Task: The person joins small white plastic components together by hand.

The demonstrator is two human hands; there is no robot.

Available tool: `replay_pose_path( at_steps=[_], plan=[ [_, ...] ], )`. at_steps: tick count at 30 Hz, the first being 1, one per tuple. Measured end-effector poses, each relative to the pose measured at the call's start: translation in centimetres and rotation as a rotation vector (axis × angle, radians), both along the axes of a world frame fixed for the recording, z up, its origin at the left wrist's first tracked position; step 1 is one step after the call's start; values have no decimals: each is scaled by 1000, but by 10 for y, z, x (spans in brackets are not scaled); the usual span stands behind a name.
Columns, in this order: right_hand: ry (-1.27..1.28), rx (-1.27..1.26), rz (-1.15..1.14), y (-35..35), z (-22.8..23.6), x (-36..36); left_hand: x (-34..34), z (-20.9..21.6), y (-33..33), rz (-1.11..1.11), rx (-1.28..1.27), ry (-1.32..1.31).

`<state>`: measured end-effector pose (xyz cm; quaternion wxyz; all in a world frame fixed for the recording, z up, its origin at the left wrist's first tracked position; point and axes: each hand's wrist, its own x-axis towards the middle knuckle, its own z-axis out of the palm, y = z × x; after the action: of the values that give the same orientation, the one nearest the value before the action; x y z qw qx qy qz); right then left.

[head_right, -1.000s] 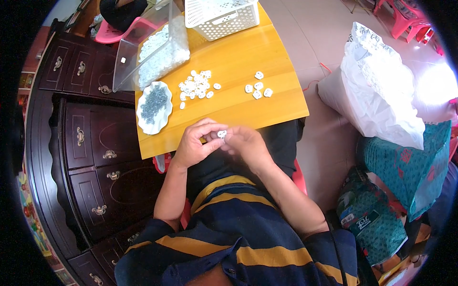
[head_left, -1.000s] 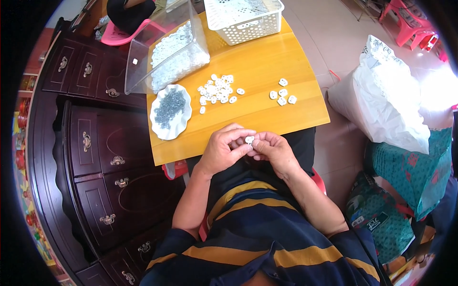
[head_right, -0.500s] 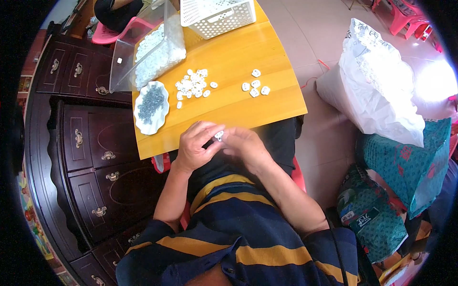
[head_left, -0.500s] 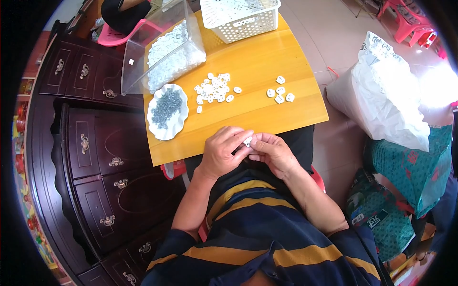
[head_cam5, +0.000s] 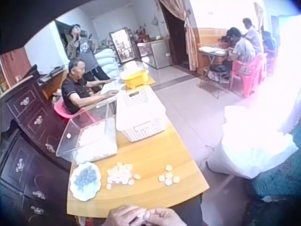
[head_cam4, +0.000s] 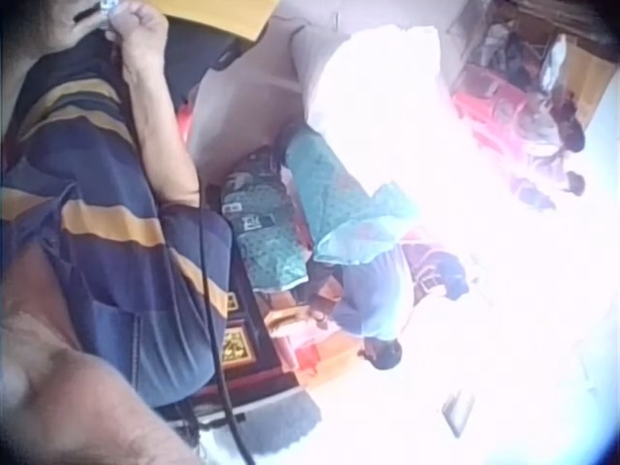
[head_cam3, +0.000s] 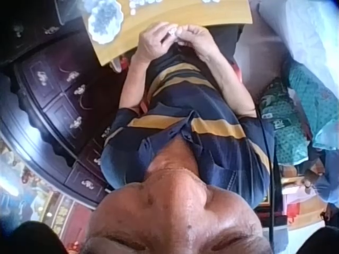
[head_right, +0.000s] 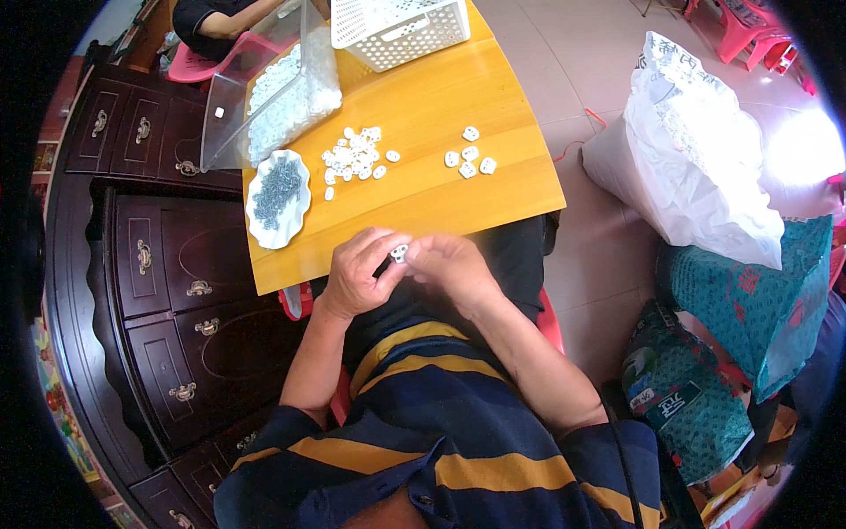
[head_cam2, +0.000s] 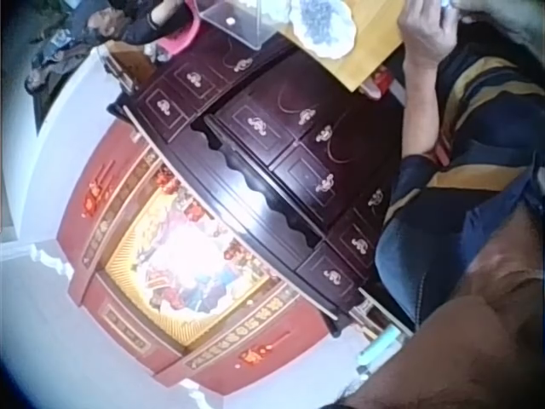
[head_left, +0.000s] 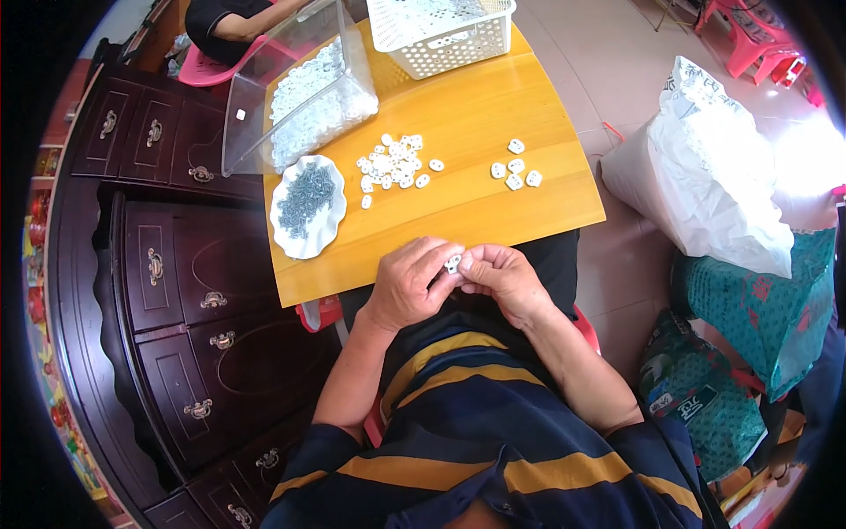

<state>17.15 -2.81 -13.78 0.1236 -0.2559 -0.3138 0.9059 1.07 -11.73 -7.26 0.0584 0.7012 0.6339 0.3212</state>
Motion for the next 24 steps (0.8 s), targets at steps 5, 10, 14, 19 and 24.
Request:
replay_pose_path(
  at_steps=[5, 10, 14, 19, 24],
  plan=[
    [-11, -51, 0, -6, 9, -3, 0, -3, -5, 11, -6, -69],
    [14, -35, -9, -6, 11, -2, 0, -4, -5, 13, -9, -96],
    [5, 41, -37, -8, 5, -3, -1, -2, -4, 3, -37, -60],
    [0, 94, -75, -8, 9, -3, -4, -2, -1, -33, -34, -12],
    [-26, 135, -109, -9, 9, -4, -4, -4, -1, -28, -27, -8]
  ],
)
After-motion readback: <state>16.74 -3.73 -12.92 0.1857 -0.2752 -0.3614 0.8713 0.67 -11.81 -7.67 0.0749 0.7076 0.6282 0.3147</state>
